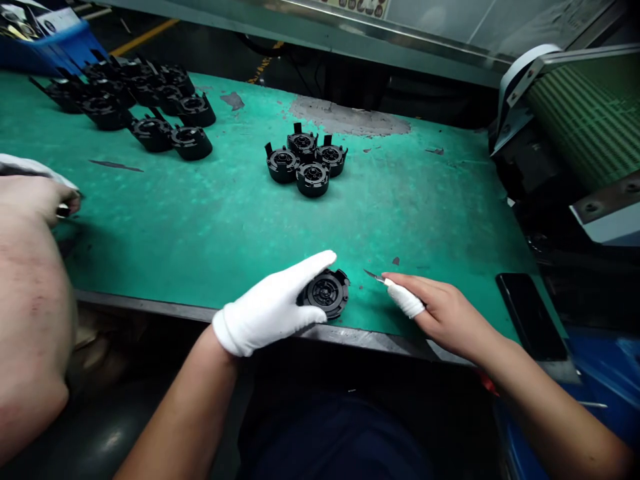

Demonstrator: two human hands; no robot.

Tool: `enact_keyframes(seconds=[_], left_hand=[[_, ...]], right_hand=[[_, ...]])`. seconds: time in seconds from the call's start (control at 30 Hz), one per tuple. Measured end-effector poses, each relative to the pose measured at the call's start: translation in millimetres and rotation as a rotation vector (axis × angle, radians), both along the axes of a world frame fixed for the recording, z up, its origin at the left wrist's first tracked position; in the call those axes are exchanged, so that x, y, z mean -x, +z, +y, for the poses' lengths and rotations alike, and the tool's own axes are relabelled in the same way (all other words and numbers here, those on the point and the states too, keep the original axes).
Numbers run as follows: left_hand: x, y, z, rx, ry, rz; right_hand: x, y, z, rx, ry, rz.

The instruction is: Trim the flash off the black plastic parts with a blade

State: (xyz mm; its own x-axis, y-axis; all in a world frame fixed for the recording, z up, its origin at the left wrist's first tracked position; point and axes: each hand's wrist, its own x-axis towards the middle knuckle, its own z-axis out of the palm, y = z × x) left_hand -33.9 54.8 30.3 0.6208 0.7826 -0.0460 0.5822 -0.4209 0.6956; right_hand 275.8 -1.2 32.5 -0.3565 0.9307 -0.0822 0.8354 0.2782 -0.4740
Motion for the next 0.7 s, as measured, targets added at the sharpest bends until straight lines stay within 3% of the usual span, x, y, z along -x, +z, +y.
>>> enact_keyframes(seconds=[0.1, 0.23, 0.4, 0.53, 0.6, 0.7], left_hand=[[15.0, 3.1, -7.6, -0.070, 0.096, -0.089], [8.8, -9.3, -28.8, -0.050, 0.312, -0.227], [-13.4, -33.6, -40.8, -0.103, 0.397, -0.179], [-15.5, -40.4, -39.3, -0.129, 0.420, -0.169], [-14.1, -39.1, -39.3, -0.129, 0.420, -0.168], [-13.4, -36.6, -39.8, -0.132, 0.429, -0.164]], right_hand=[[-4.9, -3.0, -8.5, 0.024, 0.052, 0.005], [4.1, 8.4, -4.7, 0.052, 0.089, 0.001], [40.4, 25.8, 13.1, 0.060, 0.165, -0.124], [45.3, 24.7, 35.6, 0.022, 0.225, -0.204], [30.6, 21.9, 50.9, -0.021, 0.144, -0.265], [-6.4, 20.6, 70.4, -0.116, -0.109, -0.338]])
